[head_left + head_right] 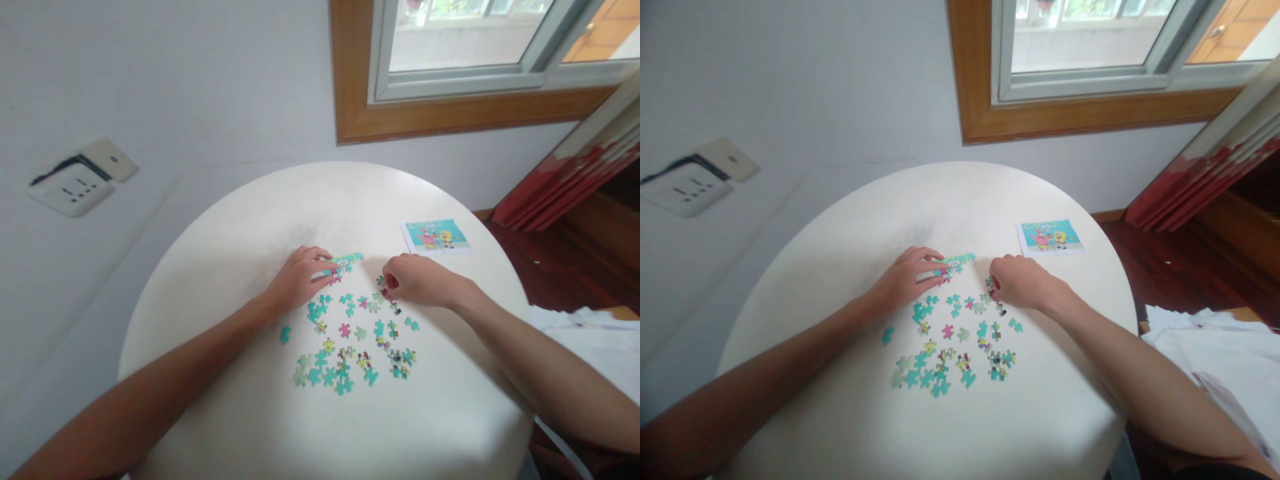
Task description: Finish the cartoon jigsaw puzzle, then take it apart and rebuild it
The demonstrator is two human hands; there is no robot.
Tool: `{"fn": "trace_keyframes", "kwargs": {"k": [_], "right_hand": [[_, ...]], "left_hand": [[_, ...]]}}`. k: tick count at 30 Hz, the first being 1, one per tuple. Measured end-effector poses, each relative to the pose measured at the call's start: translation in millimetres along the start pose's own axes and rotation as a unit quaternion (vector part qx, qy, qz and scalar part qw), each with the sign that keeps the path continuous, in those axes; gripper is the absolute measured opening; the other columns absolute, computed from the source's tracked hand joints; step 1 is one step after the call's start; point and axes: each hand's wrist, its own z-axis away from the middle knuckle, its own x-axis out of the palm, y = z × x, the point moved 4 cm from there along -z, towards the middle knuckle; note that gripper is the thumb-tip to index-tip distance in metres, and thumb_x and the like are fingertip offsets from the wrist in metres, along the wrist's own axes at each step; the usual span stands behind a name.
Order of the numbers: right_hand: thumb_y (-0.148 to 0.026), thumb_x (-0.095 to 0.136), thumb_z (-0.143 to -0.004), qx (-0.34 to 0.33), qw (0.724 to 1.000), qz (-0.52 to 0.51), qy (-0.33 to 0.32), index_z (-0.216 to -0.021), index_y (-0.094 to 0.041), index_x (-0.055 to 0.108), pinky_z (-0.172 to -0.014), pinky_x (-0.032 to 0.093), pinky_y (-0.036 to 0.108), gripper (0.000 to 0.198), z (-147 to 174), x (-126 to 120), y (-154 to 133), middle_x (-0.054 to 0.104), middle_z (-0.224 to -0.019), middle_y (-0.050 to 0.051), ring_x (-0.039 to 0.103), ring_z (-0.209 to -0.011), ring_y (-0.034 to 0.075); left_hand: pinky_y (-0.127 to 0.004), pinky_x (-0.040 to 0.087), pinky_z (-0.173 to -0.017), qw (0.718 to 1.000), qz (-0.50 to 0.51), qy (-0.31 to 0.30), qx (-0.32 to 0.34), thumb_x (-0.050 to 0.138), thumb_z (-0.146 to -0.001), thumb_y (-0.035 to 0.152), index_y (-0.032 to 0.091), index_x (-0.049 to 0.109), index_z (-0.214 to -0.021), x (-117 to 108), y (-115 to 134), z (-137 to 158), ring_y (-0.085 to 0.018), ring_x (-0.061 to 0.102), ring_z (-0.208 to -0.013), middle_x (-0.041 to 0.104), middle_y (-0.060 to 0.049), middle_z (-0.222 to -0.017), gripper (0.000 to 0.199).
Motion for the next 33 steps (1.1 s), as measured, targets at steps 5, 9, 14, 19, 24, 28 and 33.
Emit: {"fn": "trace_keyframes", "kwargs": {"k": [5,9,14,19,24,28,33], "right_hand": [[-0.014,0.064,-0.073,0.002,1.000,0.020,-0.017,-0.073,-0.017,0.069,-0.054,0.030,0.028,0.005,1.0,-0.8,0.2,0.068,-0.074,0.010,0.058,-0.064,0.017],[-0.009,0.060,-0.072,0.005,0.999,0.019,-0.038,-0.072,-0.015,0.068,-0.053,0.031,0.027,0.010,3.2,-4.1,3.1,0.068,-0.071,0.010,0.056,-0.059,0.015],[-0.007,0.060,-0.071,0.026,0.999,0.015,-0.019,-0.078,-0.014,0.069,-0.055,0.034,0.027,0.013,1.9,-6.8,6.9,0.070,-0.076,0.011,0.060,-0.066,0.018],[-0.010,0.062,-0.070,0.033,0.999,-0.029,-0.032,-0.071,-0.015,0.069,-0.055,0.036,0.028,0.010,0.2,-7.6,15.9,0.069,-0.068,0.008,0.060,-0.062,0.017],[-0.018,0.062,-0.075,0.008,0.993,-0.105,0.062,-0.070,-0.017,0.067,-0.056,0.038,0.029,0.008,-10.7,-14.7,25.4,0.068,-0.068,0.006,0.058,-0.060,0.015],[-0.019,0.057,-0.082,-0.029,0.955,-0.255,0.152,-0.100,-0.014,0.067,-0.057,0.043,0.028,0.021,-23.6,-12.3,19.7,0.068,-0.070,0.004,0.059,-0.059,0.013],[-0.023,0.056,-0.084,-0.084,0.914,-0.353,0.183,-0.090,-0.015,0.068,-0.063,0.047,0.029,0.015,-31.0,-1.0,1.7,0.068,-0.073,0.004,0.061,-0.065,0.014]], "left_hand": [[-0.040,0.045,-0.094,1.000,0.009,0.007,0.008,0.064,-0.090,0.031,0.026,0.075,-0.106,1.6,-4.1,-4.0,-0.022,0.057,-0.101,0.065,-0.006,-0.114,0.019],[-0.041,0.044,-0.097,1.000,0.010,0.002,0.017,0.067,-0.088,0.034,0.024,0.073,-0.110,1.0,-4.2,-2.6,-0.023,0.057,-0.106,0.065,-0.007,-0.117,0.024],[-0.042,0.044,-0.099,1.000,0.015,0.002,0.011,0.070,-0.086,0.034,0.024,0.071,-0.111,1.7,-5.8,-1.2,-0.023,0.057,-0.108,0.063,-0.007,-0.120,0.027],[-0.043,0.043,-0.100,0.999,0.031,0.015,0.010,0.069,-0.087,0.035,0.024,0.071,-0.111,5.0,-11.1,-4.1,-0.023,0.056,-0.110,0.063,-0.007,-0.121,0.027],[-0.042,0.043,-0.100,0.998,0.051,0.019,0.019,0.068,-0.087,0.034,0.023,0.071,-0.109,5.3,-11.0,-6.0,-0.023,0.057,-0.109,0.064,-0.007,-0.120,0.025],[-0.042,0.042,-0.101,0.998,0.051,0.004,0.041,0.061,-0.093,0.030,0.025,0.070,-0.113,7.1,-8.2,-5.9,-0.022,0.056,-0.111,0.063,-0.006,-0.122,0.023],[-0.043,0.041,-0.102,0.998,0.042,-0.001,0.057,0.056,-0.094,0.025,0.026,0.069,-0.115,9.7,-7.7,-4.5,-0.022,0.054,-0.114,0.062,-0.006,-0.125,0.024]]}}
